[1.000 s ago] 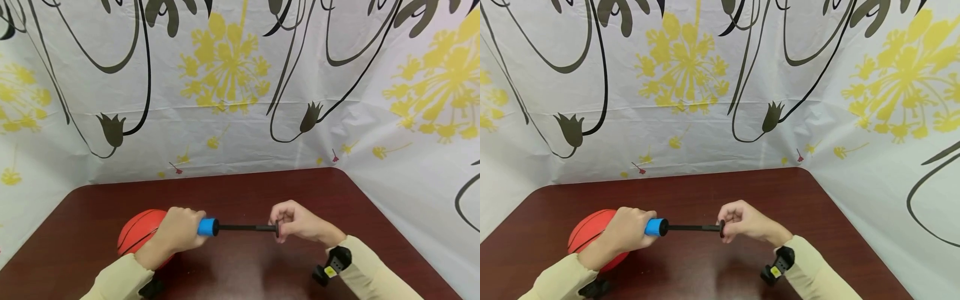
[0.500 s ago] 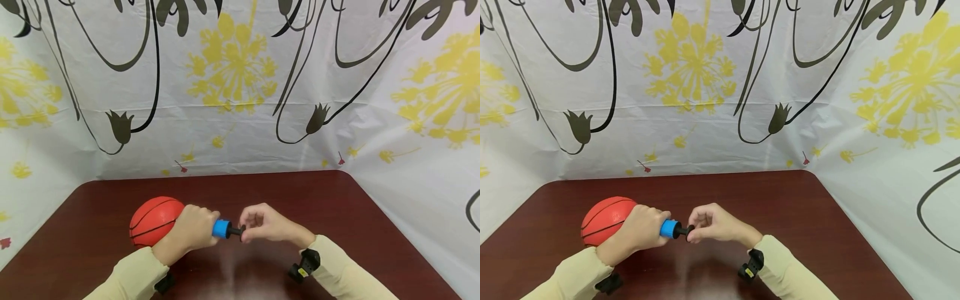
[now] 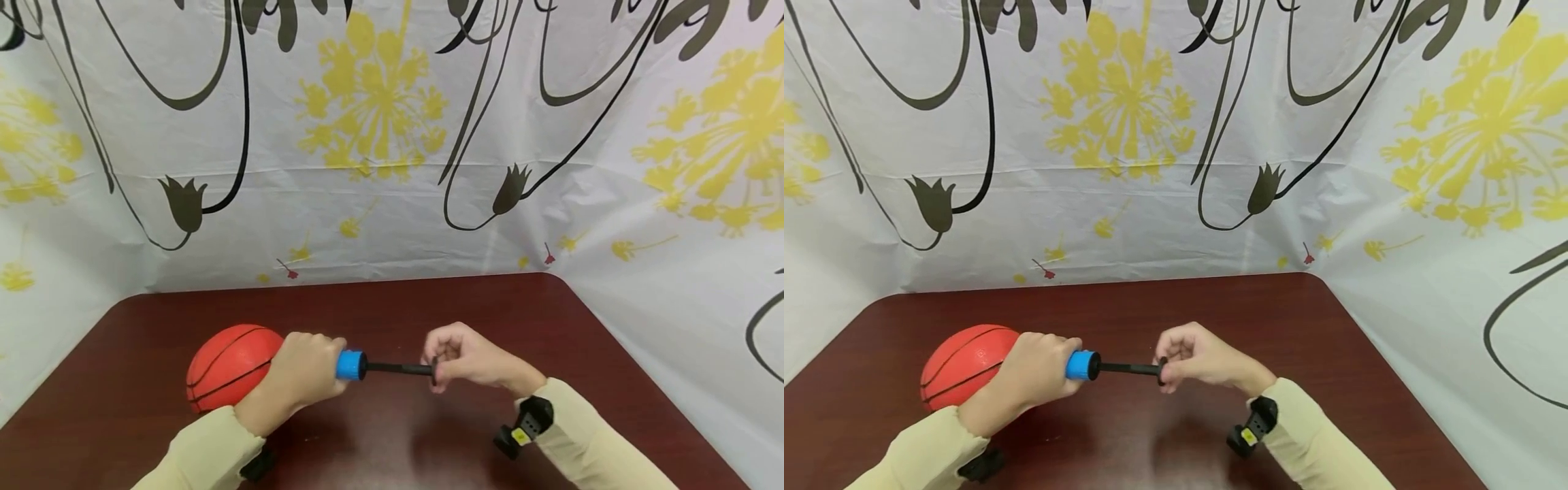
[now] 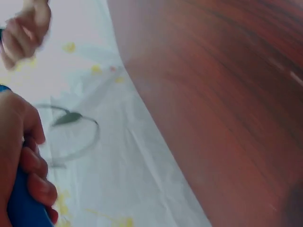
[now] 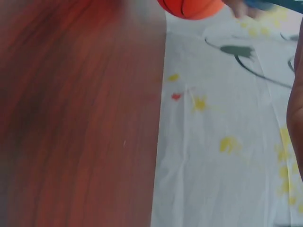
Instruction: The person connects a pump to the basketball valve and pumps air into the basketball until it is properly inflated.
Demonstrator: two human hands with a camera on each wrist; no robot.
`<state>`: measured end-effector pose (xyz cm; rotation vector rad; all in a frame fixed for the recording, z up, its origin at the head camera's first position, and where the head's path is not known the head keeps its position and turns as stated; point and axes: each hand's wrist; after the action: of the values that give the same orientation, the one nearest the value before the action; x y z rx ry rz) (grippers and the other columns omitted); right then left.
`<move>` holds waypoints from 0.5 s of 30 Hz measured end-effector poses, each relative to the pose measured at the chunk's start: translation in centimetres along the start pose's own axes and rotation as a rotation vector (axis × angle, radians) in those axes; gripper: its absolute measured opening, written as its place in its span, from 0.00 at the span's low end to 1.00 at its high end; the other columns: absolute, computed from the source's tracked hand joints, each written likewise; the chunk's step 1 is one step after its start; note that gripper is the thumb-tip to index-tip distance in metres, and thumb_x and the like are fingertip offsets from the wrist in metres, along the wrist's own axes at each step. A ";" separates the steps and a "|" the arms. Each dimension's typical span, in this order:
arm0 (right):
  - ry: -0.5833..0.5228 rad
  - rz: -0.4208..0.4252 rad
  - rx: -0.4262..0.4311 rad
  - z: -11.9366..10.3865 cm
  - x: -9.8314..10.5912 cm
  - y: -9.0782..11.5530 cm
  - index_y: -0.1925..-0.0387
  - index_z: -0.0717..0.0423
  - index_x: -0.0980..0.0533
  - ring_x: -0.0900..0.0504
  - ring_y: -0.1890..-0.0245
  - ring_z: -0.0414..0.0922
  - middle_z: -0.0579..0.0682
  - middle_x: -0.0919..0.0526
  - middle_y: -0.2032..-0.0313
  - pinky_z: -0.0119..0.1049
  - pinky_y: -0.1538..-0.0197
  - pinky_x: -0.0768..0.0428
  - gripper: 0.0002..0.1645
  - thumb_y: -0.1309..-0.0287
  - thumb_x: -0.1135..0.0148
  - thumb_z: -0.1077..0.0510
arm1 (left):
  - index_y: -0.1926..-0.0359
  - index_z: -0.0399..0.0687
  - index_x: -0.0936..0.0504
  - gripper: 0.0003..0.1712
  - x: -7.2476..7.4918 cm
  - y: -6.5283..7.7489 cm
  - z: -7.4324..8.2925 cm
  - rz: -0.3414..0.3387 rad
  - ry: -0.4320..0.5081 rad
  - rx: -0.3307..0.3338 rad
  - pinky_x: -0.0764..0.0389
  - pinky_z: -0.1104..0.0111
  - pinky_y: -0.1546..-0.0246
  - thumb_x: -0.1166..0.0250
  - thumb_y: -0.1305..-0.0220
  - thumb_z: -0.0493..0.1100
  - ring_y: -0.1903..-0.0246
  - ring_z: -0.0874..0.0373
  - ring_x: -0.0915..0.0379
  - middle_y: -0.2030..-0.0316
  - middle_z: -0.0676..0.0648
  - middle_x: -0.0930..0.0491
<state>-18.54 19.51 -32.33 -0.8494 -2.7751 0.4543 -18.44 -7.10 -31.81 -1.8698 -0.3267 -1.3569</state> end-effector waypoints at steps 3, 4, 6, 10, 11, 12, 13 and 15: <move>0.080 -0.003 0.012 0.7 -0.6 -1.9 0.74 0.73 0.33 0.20 0.77 0.38 0.50 0.20 0.76 0.40 0.75 0.22 0.18 0.50 0.39 0.59 | 0.82 0.47 0.30 0.16 0.2 -0.6 0.8 0.008 0.009 0.017 0.37 0.70 0.89 0.32 0.67 0.49 0.90 0.63 0.41 0.89 0.54 0.35; 0.105 -0.006 0.012 0.8 -0.8 -2.4 0.74 0.72 0.32 0.20 0.77 0.38 0.53 0.21 0.77 0.42 0.75 0.22 0.17 0.50 0.39 0.58 | 0.83 0.47 0.30 0.16 0.2 -0.7 1.0 0.011 0.006 0.016 0.37 0.71 0.89 0.32 0.67 0.49 0.90 0.63 0.41 0.90 0.54 0.36; 0.151 -0.013 0.003 1.2 -1.1 -2.9 0.73 0.69 0.31 0.21 0.78 0.38 0.61 0.23 0.78 0.44 0.76 0.22 0.15 0.50 0.39 0.59 | 0.84 0.48 0.32 0.16 0.1 -0.7 1.1 0.011 0.003 0.004 0.38 0.71 0.89 0.32 0.67 0.49 0.91 0.64 0.43 0.90 0.55 0.38; 0.168 -0.018 -0.012 1.1 -1.2 -2.3 0.72 0.69 0.30 0.21 0.77 0.37 0.67 0.26 0.79 0.44 0.75 0.22 0.12 0.50 0.40 0.61 | 0.84 0.49 0.32 0.15 0.0 -0.5 1.1 0.006 0.011 -0.048 0.40 0.74 0.89 0.33 0.65 0.48 0.91 0.66 0.46 0.91 0.56 0.39; 0.152 -0.018 -0.013 0.9 -1.1 -1.9 0.72 0.70 0.31 0.21 0.77 0.37 0.64 0.24 0.78 0.43 0.75 0.22 0.12 0.50 0.40 0.62 | 0.83 0.49 0.32 0.15 0.0 -0.4 1.0 0.007 0.017 -0.058 0.40 0.74 0.89 0.33 0.64 0.48 0.91 0.66 0.45 0.91 0.56 0.39; 0.124 -0.018 -0.013 0.6 -0.9 -1.5 0.71 0.71 0.31 0.21 0.76 0.38 0.61 0.23 0.77 0.42 0.75 0.22 0.12 0.50 0.40 0.63 | 0.83 0.49 0.31 0.15 0.2 -0.3 0.9 0.009 0.021 -0.060 0.40 0.74 0.89 0.33 0.64 0.48 0.91 0.66 0.45 0.90 0.56 0.37; 0.093 -0.019 -0.012 0.3 -0.6 -1.0 0.71 0.71 0.31 0.21 0.76 0.38 0.57 0.22 0.76 0.41 0.75 0.22 0.11 0.50 0.40 0.64 | 0.82 0.48 0.30 0.15 0.3 -0.2 0.7 0.014 0.023 -0.059 0.40 0.74 0.89 0.33 0.64 0.49 0.91 0.66 0.44 0.90 0.56 0.36; 0.005 -0.035 0.024 -0.4 0.0 0.1 0.70 0.70 0.31 0.20 0.74 0.38 0.52 0.21 0.74 0.37 0.73 0.22 0.09 0.48 0.42 0.65 | 0.80 0.47 0.28 0.15 0.7 0.1 0.4 0.021 0.021 -0.040 0.38 0.73 0.89 0.33 0.64 0.49 0.91 0.66 0.42 0.89 0.55 0.33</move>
<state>-18.39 19.72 -32.00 -0.7946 -2.7698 0.4775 -17.88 -7.04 -31.31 -1.8850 -0.2704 -1.3767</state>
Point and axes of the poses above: each hand's wrist, its own y-axis away from the middle knuckle, its own x-axis out of the back of the hand, z = x × y
